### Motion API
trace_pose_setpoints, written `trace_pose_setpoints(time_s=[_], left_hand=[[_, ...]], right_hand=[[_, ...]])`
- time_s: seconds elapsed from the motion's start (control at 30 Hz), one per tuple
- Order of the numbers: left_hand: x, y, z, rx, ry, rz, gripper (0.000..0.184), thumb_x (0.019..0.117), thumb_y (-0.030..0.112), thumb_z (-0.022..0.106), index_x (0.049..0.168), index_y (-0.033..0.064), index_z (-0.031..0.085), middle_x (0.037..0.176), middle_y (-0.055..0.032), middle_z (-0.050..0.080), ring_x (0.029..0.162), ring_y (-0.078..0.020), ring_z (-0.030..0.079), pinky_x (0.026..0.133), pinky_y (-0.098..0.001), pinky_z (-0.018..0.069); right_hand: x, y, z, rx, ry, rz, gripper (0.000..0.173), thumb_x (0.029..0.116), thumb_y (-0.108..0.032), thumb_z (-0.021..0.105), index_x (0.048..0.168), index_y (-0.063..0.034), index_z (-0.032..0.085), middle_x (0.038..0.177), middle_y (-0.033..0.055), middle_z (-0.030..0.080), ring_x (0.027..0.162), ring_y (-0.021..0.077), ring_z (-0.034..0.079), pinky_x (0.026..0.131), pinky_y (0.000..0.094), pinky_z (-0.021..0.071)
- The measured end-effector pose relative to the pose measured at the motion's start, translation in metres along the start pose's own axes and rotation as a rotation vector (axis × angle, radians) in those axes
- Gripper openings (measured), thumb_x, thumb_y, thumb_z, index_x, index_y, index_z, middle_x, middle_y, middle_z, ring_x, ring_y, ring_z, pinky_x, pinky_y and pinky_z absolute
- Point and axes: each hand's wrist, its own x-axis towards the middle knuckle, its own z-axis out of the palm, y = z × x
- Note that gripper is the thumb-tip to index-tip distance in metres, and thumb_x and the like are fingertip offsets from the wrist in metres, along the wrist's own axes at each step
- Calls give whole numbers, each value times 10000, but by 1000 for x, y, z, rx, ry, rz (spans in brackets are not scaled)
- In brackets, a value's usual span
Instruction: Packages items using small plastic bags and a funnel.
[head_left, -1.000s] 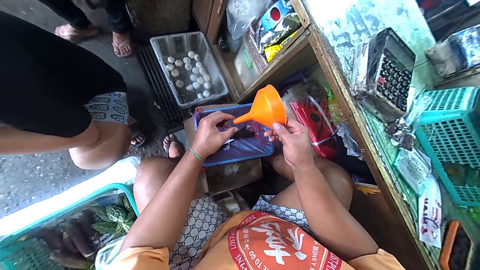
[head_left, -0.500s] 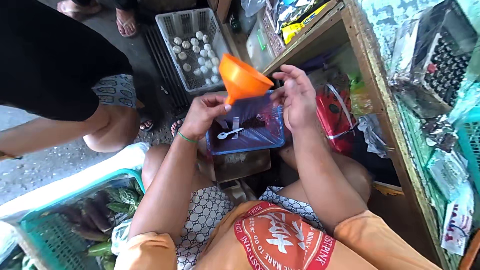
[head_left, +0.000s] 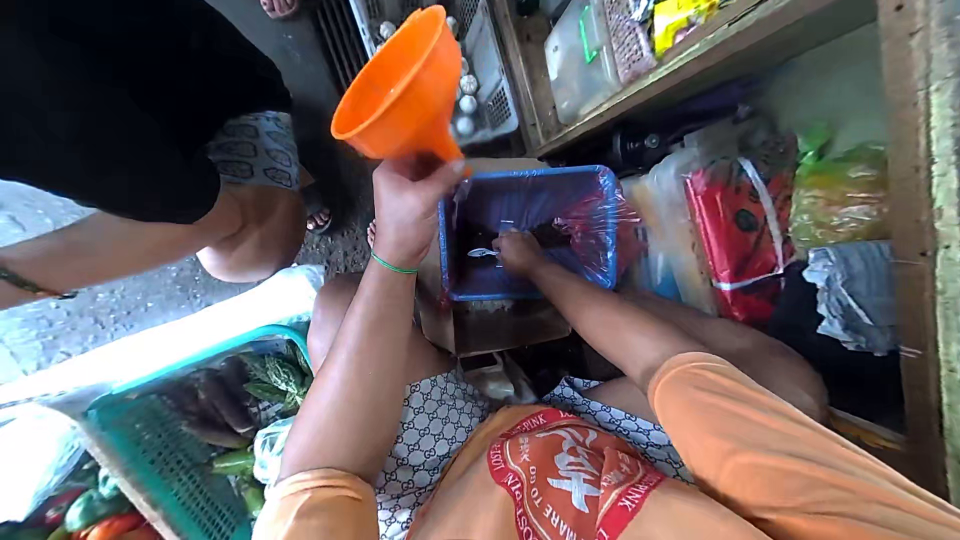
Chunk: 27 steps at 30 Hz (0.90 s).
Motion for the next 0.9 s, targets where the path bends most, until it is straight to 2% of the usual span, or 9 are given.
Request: trace_pose_setpoints(time_s=[0.03, 0.1, 0.17, 0.23, 0.3, 0.4, 0.63, 0.77, 0.9], left_hand=[[1, 0, 0, 42, 1, 34, 227, 851, -12, 748, 1051, 6, 644, 887, -53, 719, 777, -145, 696, 725, -319, 611], [2, -2, 1, 125, 5, 71, 234, 847, -11, 759, 1056, -2, 653, 890, -60, 729, 787, -152, 711, 728, -326, 623], [2, -7, 0, 192, 9, 84, 241, 844, -5, 767, 1059, -2, 658, 885, -60, 731, 781, -152, 714, 729, -329, 625], [3, -10, -2, 261, 24, 90, 269, 846, 15, 777, 1082, -2, 649, 909, -72, 735, 812, -170, 727, 748, -351, 637], [3, -12, -5, 317, 34, 95, 299, 845, 32, 787, 1106, -2, 646, 943, -79, 744, 853, -190, 743, 776, -378, 653], [3, -15, -6, 348, 27, 95, 296, 839, 36, 791, 1101, 1, 657, 949, -75, 749, 863, -189, 745, 786, -384, 653], [-1, -26, -8, 475, 48, 127, 381, 808, 99, 840, 1125, 15, 647, 986, -55, 752, 921, -152, 744, 844, -370, 648], [-6, -35, -12, 615, 81, 122, 525, 766, 159, 873, 1206, 25, 620, 1076, -47, 741, 1029, -113, 719, 939, -359, 615], [-16, -48, -21, 675, 91, 129, 708, 725, 234, 927, 1288, -15, 579, 1160, -88, 708, 1100, -101, 677, 1012, -318, 557]], right_hand=[[-1, 1, -10, 17, 4, 4, 215, 991, -169, 611, 1144, -89, 738, 1171, 177, 708, 1170, 381, 639, 991, 630, 487], [-2, 2, -26, 89, 79, 60, 274, 1026, -148, 535, 1217, -87, 723, 1203, 203, 683, 1119, 395, 666, 932, 634, 532], [2, 6, -30, 97, 182, 133, 286, 1018, -140, 530, 1226, -113, 724, 1216, 199, 659, 1032, 397, 684, 834, 628, 561], [6, 6, -24, 67, 224, 156, 287, 989, -119, 554, 1211, -125, 735, 1224, 182, 651, 996, 386, 688, 795, 617, 569], [5, 2, -13, 62, 188, 141, 287, 958, -100, 578, 1195, -120, 739, 1226, 178, 655, 1011, 389, 683, 802, 623, 566], [0, -2, 4, 133, 106, 97, 290, 1022, -157, 508, 1189, -123, 743, 1210, 163, 671, 1070, 365, 676, 872, 613, 557], [-3, -3, 36, 322, -44, 31, 290, 1038, -216, 523, 1178, -139, 765, 1208, 124, 721, 1181, 319, 658, 1018, 607, 500], [-2, 7, 38, 528, -91, 51, 265, 1036, -203, 548, 1147, -114, 772, 1117, 141, 736, 1087, 310, 683, 989, 582, 513], [-16, 22, 26, 666, -19, 42, 242, 1018, -175, 575, 1125, -78, 769, 1042, 146, 738, 986, 281, 699, 941, 545, 541]])
